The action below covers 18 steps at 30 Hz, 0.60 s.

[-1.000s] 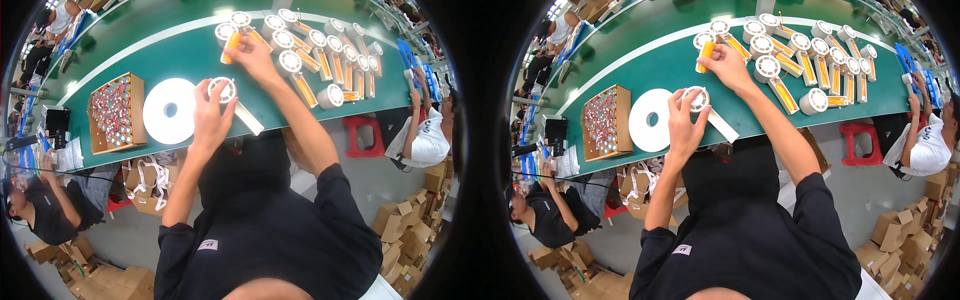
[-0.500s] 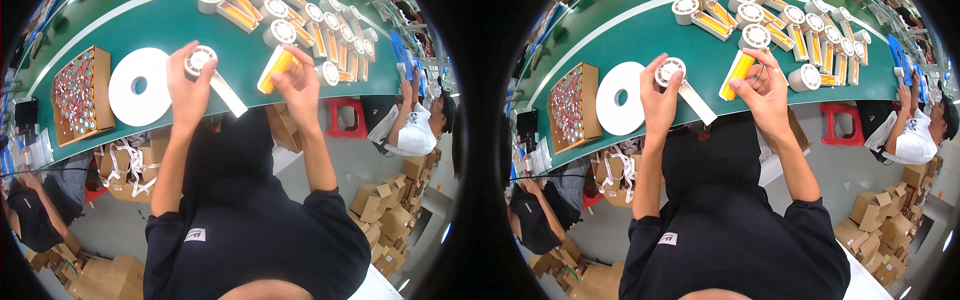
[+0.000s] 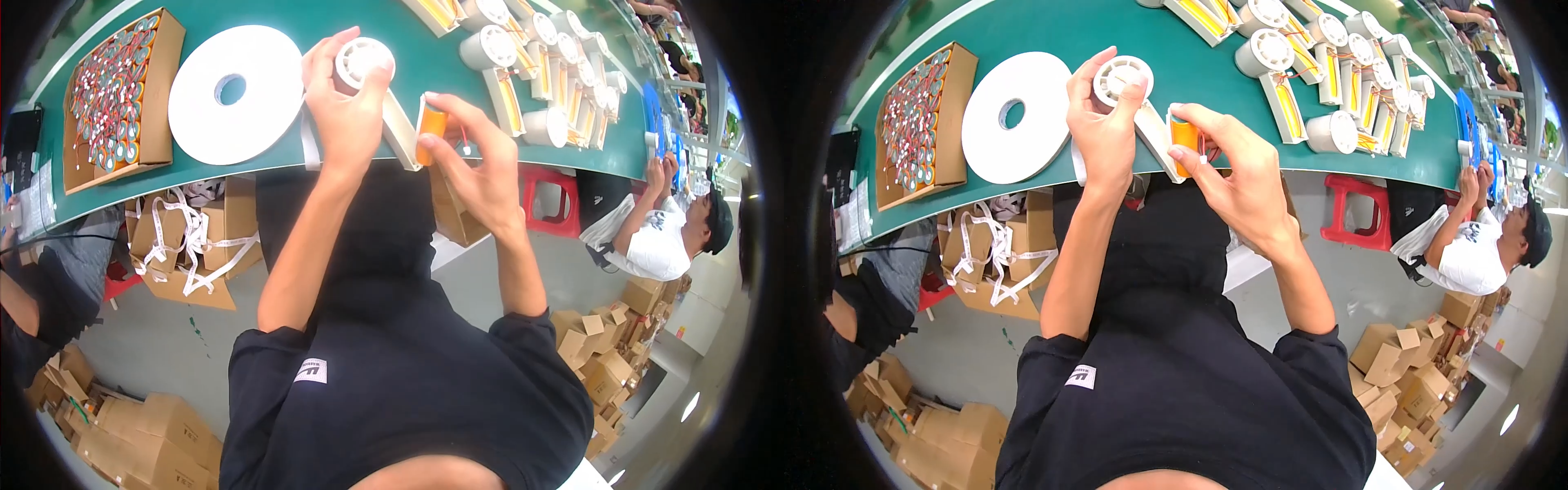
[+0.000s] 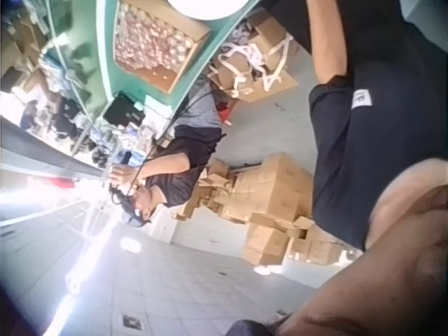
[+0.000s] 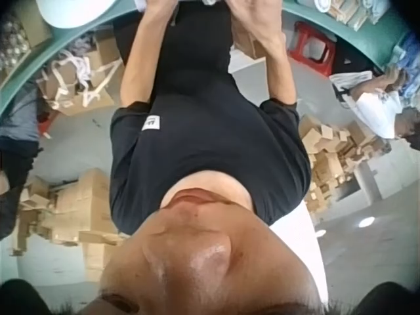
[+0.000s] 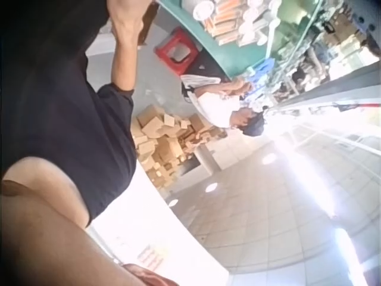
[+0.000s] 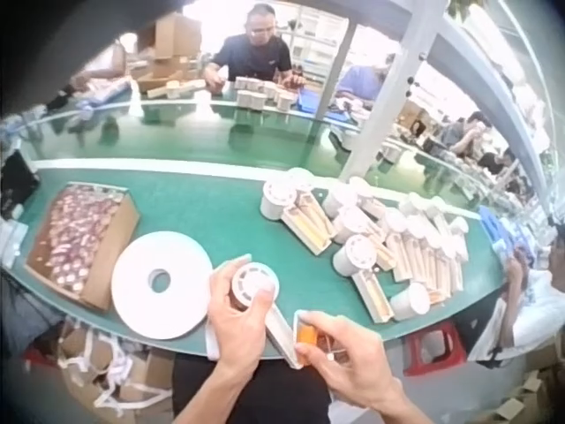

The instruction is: The person assembles electronic components by applying adhesive tape to batteries and circular bases, then joining these parts by hand on an assembly line.

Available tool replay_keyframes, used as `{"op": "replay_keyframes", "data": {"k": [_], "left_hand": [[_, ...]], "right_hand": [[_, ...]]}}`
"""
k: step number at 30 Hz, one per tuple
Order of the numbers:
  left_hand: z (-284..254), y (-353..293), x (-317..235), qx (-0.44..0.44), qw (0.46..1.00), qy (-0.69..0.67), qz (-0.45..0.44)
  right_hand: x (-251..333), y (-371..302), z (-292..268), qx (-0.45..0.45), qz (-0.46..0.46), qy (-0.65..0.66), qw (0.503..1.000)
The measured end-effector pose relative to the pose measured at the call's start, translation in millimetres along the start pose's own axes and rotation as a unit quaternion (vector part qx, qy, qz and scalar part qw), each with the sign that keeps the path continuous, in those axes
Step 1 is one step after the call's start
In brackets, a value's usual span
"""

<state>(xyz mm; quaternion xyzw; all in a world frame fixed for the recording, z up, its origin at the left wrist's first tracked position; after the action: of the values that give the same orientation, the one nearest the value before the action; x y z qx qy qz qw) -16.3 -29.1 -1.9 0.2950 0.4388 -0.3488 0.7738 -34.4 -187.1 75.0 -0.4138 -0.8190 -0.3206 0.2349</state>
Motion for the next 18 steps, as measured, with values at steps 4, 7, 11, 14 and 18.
{"op": "replay_keyframes", "data": {"k": [4, 7, 11, 14, 18], "left_hand": [[-1, -1, 2, 0.009, 1.000, 0.009, 0.000], [-2, -1, 2, 0.016, 0.999, 0.026, 0.014], [-1, -2, 0, 0.013, 0.999, 0.030, 0.016], [-1, -2, 0, 0.014, 0.999, 0.038, 0.023], [-4, -2, 3, 0.017, 0.999, 0.035, 0.019]], "right_hand": [[5, 4, 5, 0.011, -0.020, -0.037, 0.999], [4, 6, 9, 0.037, -0.024, -0.070, 0.997], [3, 7, 12, 0.031, -0.033, -0.100, 0.994], [1, 7, 15, 0.054, -0.023, -0.126, 0.990], [2, 9, 19, 0.090, -0.034, -0.144, 0.985]]}}
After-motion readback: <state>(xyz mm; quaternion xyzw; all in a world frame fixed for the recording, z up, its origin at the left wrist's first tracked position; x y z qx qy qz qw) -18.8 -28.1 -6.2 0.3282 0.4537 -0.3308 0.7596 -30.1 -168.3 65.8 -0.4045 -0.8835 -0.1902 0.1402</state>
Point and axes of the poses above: each hand's wrist, its own y-axis towards the middle knuckle, its own z-axis out of the palm, x = y × z, the point moved 4 cm from there along y, towards the middle knuckle, and after that the axes turned 7 degrees about -y, right-handed, at the moved point
